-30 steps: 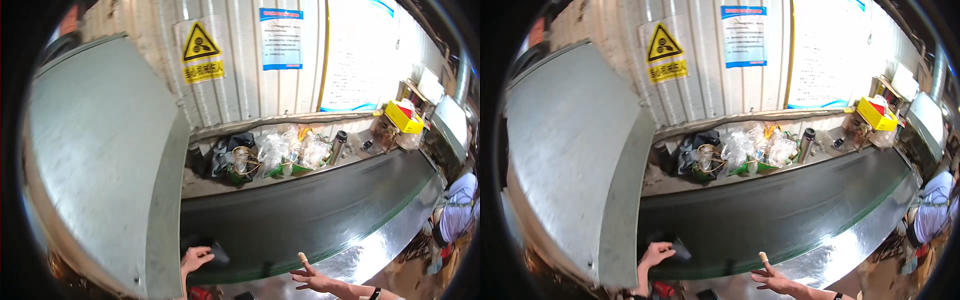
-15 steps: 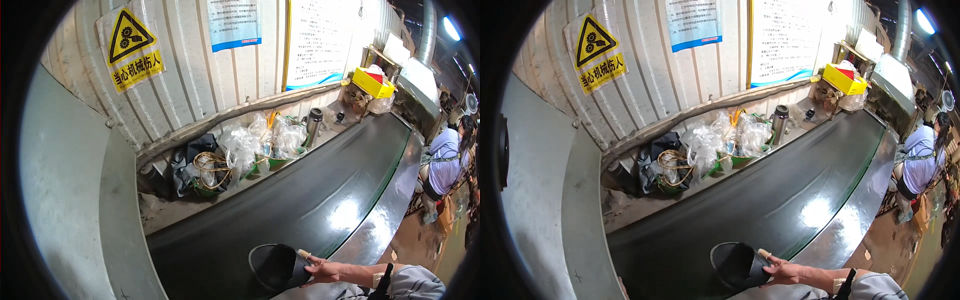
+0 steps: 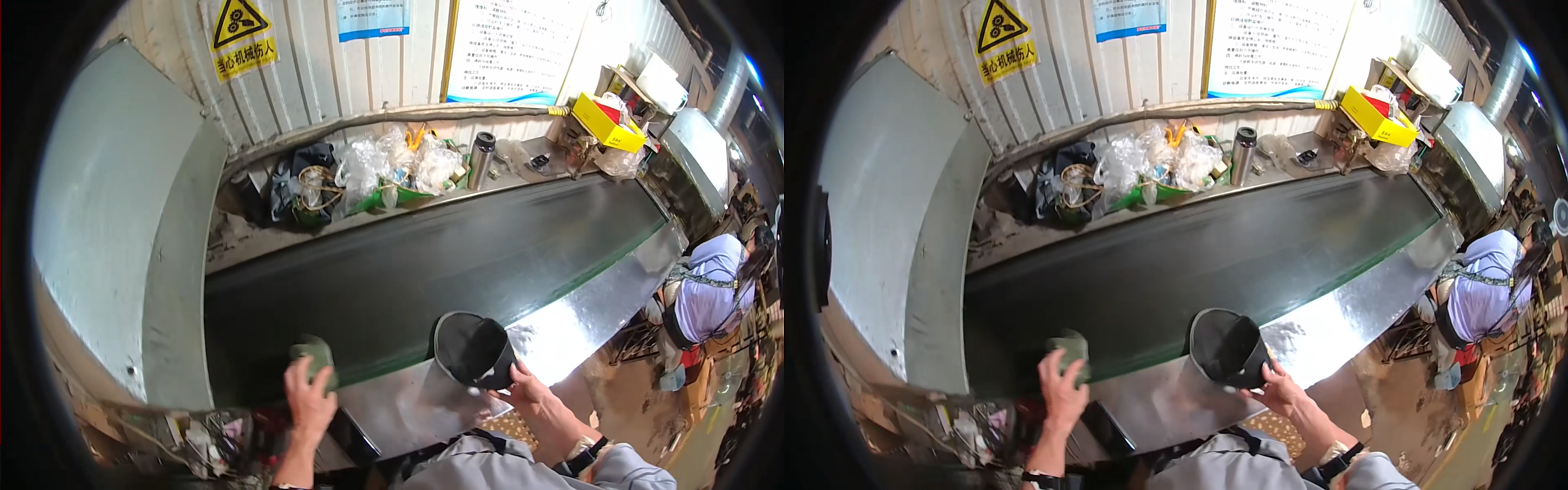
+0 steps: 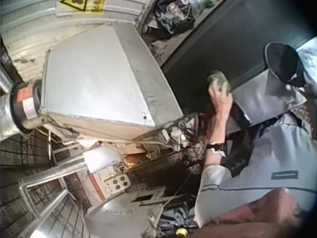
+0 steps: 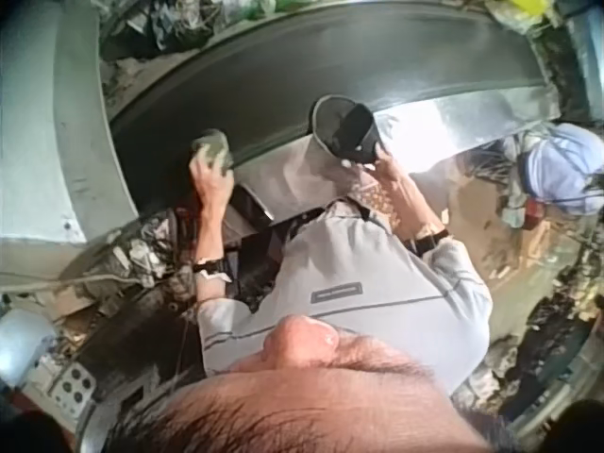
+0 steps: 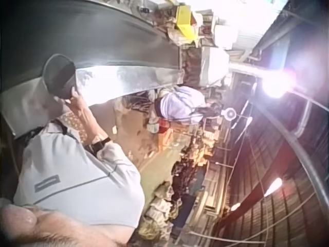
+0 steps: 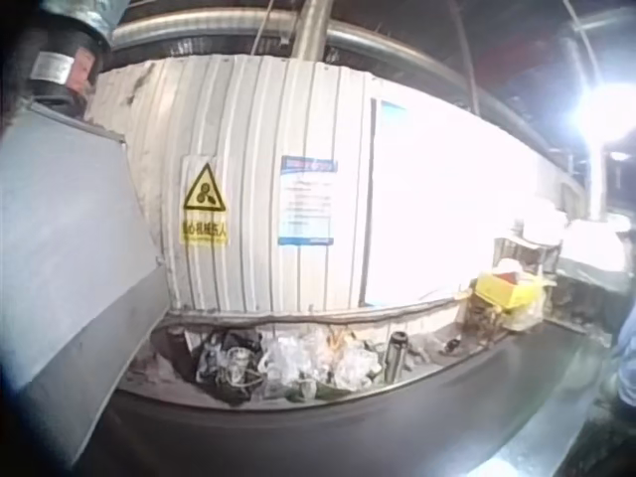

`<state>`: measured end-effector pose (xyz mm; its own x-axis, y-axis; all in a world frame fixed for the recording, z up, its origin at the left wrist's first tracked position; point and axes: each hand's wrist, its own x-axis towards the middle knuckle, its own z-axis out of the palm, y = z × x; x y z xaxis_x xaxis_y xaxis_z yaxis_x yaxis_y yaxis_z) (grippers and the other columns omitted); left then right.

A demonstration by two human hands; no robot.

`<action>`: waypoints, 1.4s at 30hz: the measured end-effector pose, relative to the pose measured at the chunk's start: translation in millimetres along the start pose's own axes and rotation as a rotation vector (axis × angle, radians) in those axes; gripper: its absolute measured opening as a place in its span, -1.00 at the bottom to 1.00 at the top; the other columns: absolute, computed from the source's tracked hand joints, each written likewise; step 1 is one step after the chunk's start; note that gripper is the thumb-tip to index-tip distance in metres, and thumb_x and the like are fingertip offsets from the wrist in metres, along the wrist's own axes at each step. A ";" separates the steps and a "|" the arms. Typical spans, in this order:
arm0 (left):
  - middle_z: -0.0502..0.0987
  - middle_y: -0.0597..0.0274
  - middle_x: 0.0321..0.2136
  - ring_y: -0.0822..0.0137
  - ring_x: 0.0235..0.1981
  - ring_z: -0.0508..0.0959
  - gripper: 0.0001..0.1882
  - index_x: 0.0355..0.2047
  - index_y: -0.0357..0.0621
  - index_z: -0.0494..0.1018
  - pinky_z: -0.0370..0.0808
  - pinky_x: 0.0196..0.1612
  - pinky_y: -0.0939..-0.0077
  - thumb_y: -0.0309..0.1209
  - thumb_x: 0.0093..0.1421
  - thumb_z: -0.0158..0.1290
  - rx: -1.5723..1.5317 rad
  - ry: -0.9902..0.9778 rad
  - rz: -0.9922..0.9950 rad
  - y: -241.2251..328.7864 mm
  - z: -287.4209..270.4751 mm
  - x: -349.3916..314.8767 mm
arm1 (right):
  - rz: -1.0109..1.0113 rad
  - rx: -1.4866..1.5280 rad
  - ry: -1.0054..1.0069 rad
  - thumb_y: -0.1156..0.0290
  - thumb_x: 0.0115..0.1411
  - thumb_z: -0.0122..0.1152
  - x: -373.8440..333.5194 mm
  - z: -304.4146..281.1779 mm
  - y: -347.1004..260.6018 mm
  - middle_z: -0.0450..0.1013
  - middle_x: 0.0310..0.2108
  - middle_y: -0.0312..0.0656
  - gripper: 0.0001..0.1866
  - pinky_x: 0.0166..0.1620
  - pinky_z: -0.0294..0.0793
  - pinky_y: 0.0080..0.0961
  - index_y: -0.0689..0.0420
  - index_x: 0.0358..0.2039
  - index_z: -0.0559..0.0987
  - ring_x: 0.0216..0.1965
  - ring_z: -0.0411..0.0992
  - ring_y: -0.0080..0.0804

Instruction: Operating an industrial toe lasting machine to shape and secure the upper material of a shoe over a last.

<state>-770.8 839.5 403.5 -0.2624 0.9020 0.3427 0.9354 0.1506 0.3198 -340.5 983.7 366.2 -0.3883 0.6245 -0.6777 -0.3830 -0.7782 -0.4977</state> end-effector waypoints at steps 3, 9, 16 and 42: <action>0.38 0.05 0.06 -0.07 0.09 0.37 -0.52 -0.14 0.10 0.60 0.36 0.19 -0.03 -0.46 -0.17 0.26 -0.080 -0.062 0.181 97.5 31.8 -27.4 | 0.037 0.186 0.005 0.14 0.31 0.24 0.7 -43.4 -4.1 0.36 0.22 -0.18 -0.36 0.18 0.41 0.29 -0.17 0.35 0.25 0.25 0.33 -0.06; 0.38 0.28 0.02 0.26 0.11 0.31 -0.64 -0.03 0.34 0.57 0.28 0.22 0.17 -0.32 0.13 0.11 -0.137 -0.048 0.582 216.5 115.5 -99.4 | -0.040 0.114 -0.129 0.13 0.39 0.09 4.1 -44.0 -12.9 0.32 0.27 -0.12 -0.42 0.22 0.36 0.28 -0.04 0.36 0.24 0.29 0.30 -0.06; 0.63 0.12 -0.16 0.24 -0.16 0.63 -0.57 0.02 -0.23 0.52 0.54 0.02 0.34 -0.11 0.41 0.01 -2.007 -0.102 -1.070 192.4 134.0 -54.5 | -0.348 -1.171 -0.203 0.24 0.39 0.12 -67.6 -36.1 -19.4 0.48 0.06 -0.14 -0.51 0.23 0.39 -0.06 -0.03 0.30 0.38 0.08 0.46 -0.22; 0.57 -0.17 -0.11 -0.07 0.03 0.55 -0.20 0.04 -0.20 0.45 0.46 0.13 0.07 0.14 -0.04 0.32 -0.248 -0.196 -1.044 226.6 168.4 -35.6 | -0.825 -1.554 -0.657 0.29 0.00 0.52 -25.8 -126.2 45.3 0.23 0.22 0.36 -0.11 0.37 0.17 0.01 0.39 0.24 0.24 0.28 0.20 0.37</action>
<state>-509.5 909.6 315.0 -0.8368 0.4287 -0.3406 0.1939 0.8138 0.5479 -242.0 924.0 292.7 -0.8890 0.4543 0.0578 0.2395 0.5689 -0.7868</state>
